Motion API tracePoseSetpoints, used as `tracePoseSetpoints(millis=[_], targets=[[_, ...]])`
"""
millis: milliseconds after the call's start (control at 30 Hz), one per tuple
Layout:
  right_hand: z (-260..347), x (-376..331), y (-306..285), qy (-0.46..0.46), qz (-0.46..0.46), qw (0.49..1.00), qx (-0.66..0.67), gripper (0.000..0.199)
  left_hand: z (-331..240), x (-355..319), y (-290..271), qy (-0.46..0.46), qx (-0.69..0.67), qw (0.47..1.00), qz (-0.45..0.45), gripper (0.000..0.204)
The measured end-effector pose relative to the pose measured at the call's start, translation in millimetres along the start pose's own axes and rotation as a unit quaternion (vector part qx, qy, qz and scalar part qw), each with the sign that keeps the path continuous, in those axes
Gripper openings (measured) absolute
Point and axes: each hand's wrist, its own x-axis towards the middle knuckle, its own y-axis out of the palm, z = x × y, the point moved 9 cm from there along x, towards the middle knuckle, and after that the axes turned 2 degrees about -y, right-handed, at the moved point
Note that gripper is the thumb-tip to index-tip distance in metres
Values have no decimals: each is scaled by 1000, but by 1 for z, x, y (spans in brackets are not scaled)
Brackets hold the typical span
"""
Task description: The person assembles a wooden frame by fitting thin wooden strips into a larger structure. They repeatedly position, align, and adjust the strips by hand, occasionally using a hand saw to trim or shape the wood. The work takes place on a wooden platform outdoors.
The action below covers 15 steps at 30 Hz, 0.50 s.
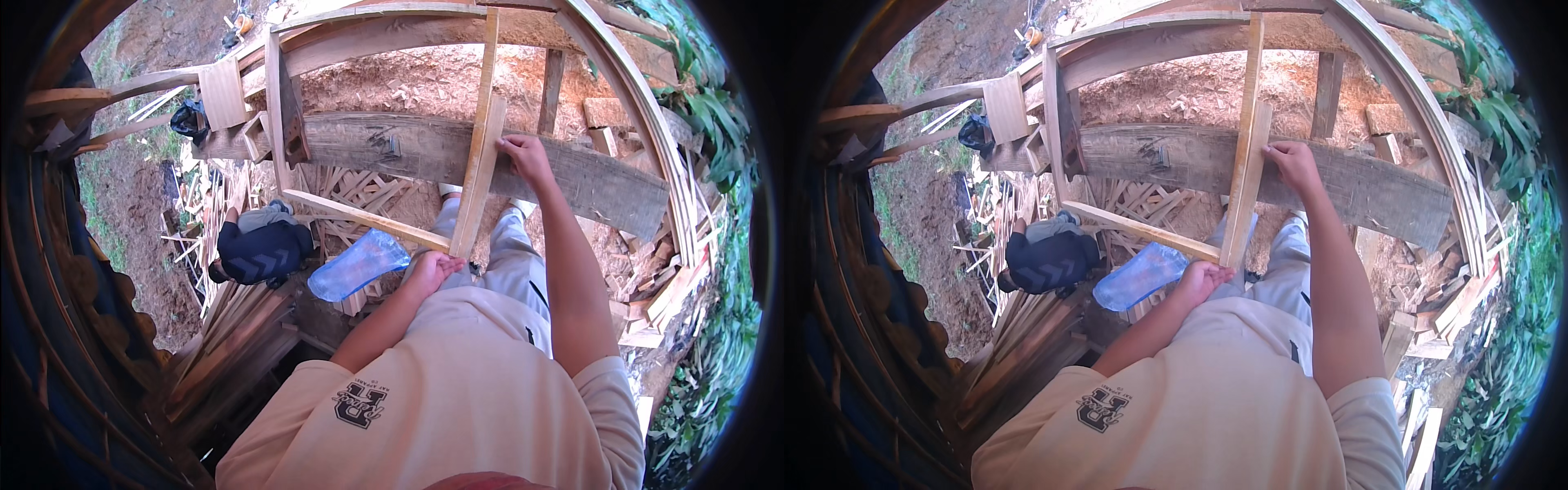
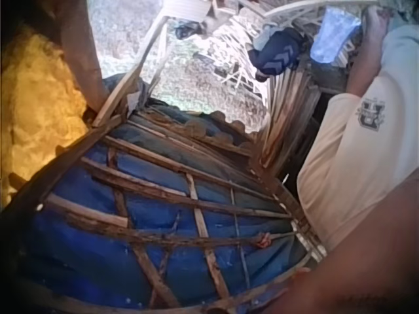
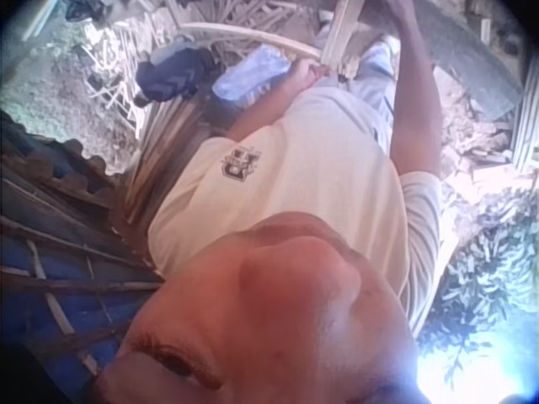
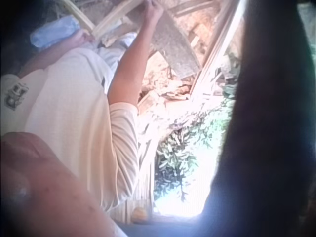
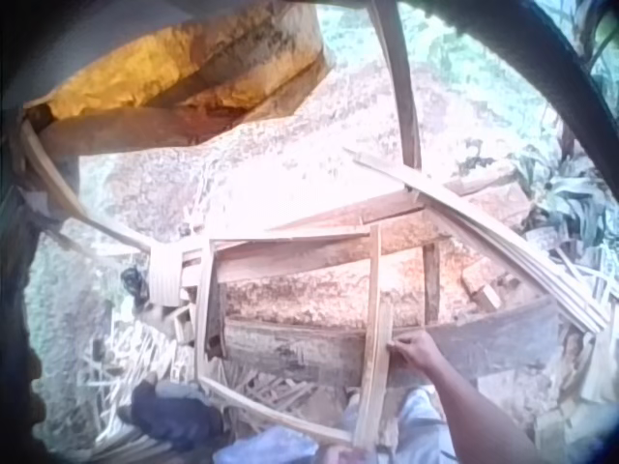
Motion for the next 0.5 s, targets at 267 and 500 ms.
tracePoseSetpoints(millis=[267, 500], targets=[[-2, 0, 2, 2, 10, 1000, 4, 30, 1, -4, 1, -8, -2, 1000, -21, 42], [1, -2, 1, 16, 19, 1000, 16, 31, -3, -11, 8, -3, 6, 999, -32, 39]])
